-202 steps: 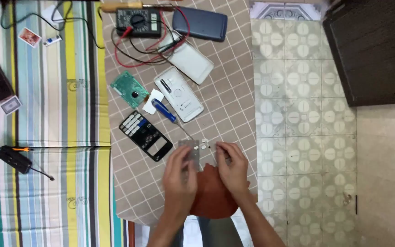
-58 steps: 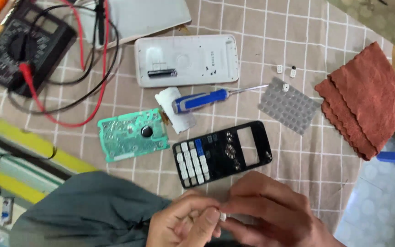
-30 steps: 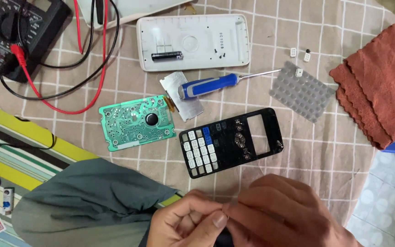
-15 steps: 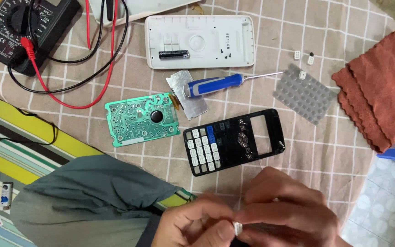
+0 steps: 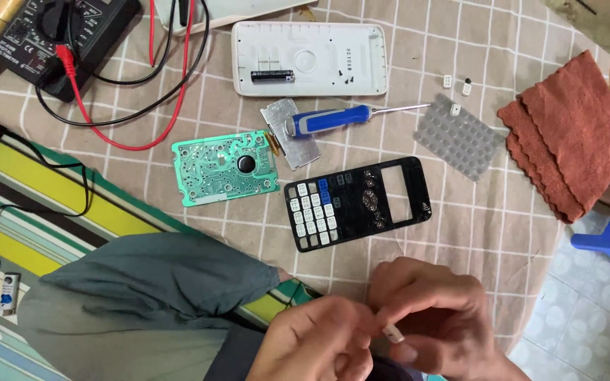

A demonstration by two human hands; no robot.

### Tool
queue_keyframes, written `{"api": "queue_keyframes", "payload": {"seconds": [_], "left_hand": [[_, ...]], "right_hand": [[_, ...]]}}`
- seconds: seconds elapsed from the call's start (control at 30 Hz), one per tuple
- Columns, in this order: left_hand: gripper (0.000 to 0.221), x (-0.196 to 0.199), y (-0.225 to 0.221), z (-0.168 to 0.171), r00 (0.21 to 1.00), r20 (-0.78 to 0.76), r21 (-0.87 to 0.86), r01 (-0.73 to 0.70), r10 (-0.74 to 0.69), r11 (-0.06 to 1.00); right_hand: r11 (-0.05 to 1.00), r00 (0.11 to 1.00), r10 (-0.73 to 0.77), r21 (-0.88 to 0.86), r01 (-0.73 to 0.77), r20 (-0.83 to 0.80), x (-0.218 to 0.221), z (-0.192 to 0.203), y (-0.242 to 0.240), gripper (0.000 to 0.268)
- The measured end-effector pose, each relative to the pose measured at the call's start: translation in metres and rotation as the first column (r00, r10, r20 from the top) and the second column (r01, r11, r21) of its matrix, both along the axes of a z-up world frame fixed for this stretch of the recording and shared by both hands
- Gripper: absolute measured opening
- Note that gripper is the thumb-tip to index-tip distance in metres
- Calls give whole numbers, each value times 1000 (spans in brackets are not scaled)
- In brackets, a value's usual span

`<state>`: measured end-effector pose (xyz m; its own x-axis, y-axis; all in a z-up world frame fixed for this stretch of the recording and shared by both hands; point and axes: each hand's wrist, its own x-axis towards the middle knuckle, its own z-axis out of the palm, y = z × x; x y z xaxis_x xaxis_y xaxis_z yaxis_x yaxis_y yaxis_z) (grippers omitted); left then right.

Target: Disassembling and reassembling a digital calculator to inspect or repair internal components like the LCD and PCB.

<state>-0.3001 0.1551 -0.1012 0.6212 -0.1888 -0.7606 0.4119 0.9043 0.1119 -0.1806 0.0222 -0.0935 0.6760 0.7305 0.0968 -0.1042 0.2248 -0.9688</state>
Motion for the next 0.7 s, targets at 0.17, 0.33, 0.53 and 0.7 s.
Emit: {"api": "queue_keyframes", "payload": {"seconds": [0.17,0.33,0.53,0.7], "left_hand": [[44,3,13,11,988,-151,63,-25,34,998],[36,-1,9,15,973,230,797,-182,-11,576],[28,14,56,18,938,153,863,-281,-313,-420],[50,25,72,-2,866,29,794,-323,-498,-515]], "right_hand": [[965,941,200,222,-140,-274,1,-18,-1,27],[996,995,84,7,-84,-56,3,-1,-2,18],[880,474,327,-447,164,818,38,40,29,11],[807,120,557,-569,155,822,56,41,48,14]]}}
